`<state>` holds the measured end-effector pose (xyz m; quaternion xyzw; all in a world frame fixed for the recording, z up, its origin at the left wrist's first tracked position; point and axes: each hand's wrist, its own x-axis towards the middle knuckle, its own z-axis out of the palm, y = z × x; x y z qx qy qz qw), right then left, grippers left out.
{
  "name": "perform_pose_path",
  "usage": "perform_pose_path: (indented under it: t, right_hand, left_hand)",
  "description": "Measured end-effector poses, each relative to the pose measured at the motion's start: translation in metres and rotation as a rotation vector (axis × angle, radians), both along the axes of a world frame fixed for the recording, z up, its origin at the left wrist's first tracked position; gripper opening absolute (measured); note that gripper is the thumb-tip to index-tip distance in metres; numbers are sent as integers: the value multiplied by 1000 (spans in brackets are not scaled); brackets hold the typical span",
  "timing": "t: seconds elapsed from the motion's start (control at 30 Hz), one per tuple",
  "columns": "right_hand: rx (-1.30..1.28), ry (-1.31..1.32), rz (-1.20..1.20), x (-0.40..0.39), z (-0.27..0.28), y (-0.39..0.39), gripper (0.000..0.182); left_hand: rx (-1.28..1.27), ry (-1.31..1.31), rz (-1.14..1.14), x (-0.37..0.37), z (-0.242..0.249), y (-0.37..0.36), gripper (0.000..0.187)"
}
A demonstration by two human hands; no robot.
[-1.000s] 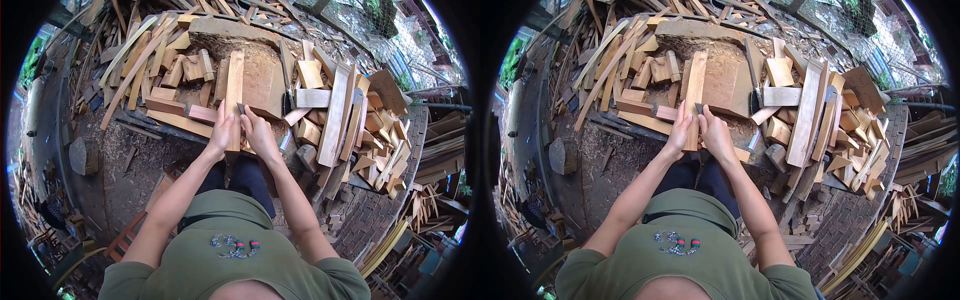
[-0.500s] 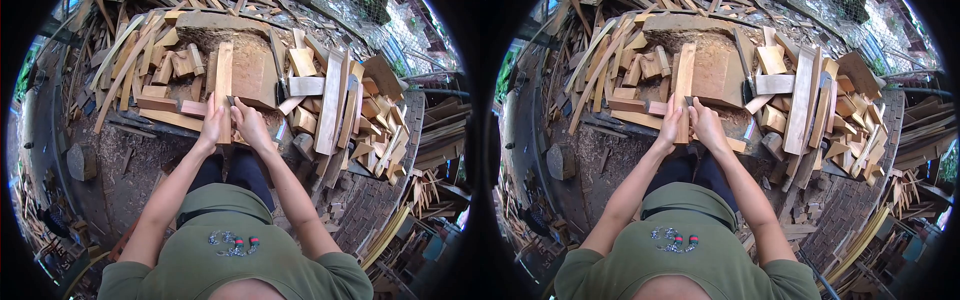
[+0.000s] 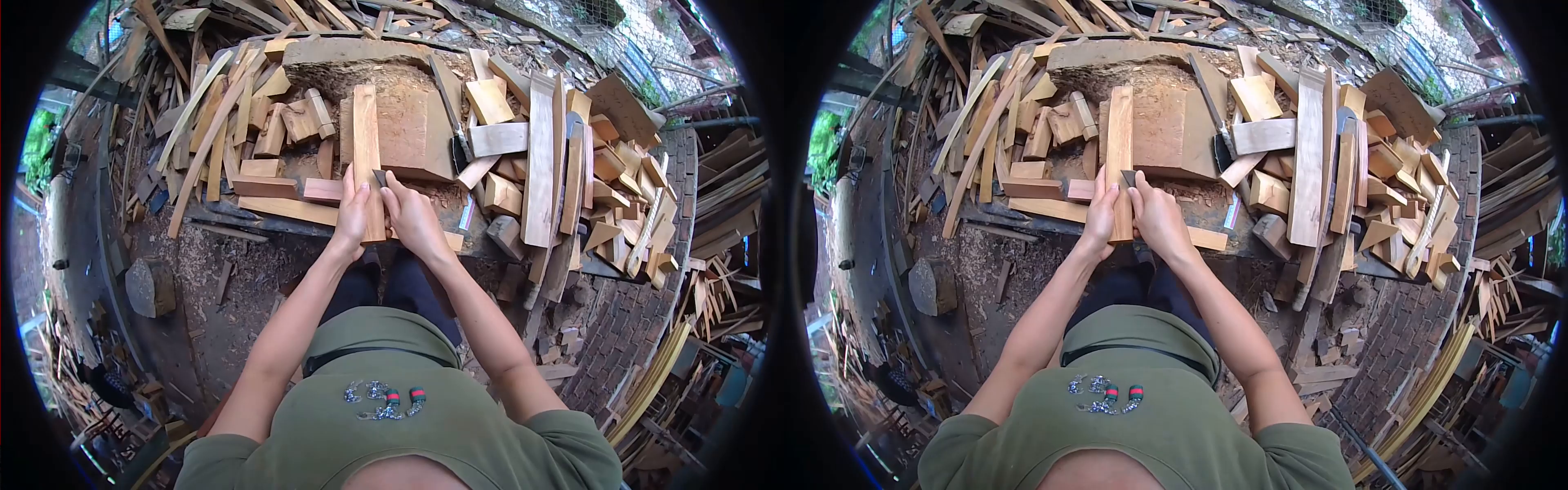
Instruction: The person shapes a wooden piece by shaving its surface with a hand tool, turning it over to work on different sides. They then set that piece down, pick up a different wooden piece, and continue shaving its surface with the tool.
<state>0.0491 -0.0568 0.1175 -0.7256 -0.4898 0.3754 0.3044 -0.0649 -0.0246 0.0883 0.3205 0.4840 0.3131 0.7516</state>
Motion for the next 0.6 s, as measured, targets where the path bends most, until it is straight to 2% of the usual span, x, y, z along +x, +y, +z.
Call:
perform_pose_path:
  t: [0.07,0.1,0.17,0.3,0.37,0.4,0.5,0.53,0.6]
  right_hand:
    - [-132,144,-47,1,22,7,40]
    - [96,-71,8,6,-17,18,40]
    - [56,-34,8,9,-20,32,38]
    - [12,-28,1,-2,9,10,36]
    - [-29,68,12,1,9,11,29]
    - [182,-140,29,4,-16,20,29]
    - [79,-78,13,7,-22,40,29]
    - [10,-55,-9,5,-8,32,35]
    - [14,-69,4,0,-1,15,35]
  left_hand:
    - [-16,-23,-36,0,2,-1,48]
    - [-25,-46,-63,-1,4,-2,48]
    - [-39,-74,-102,-5,7,0,49]
    - [-36,-8,-72,-4,12,3,48]
    - [-23,-54,-51,-1,8,1,48]
    - [-33,-58,-60,1,6,-2,48]
    - [-52,-81,-82,-2,5,2,46]
    - [-21,-43,-55,-1,4,1,46]
    - [21,-40,-30,0,0,4,46]
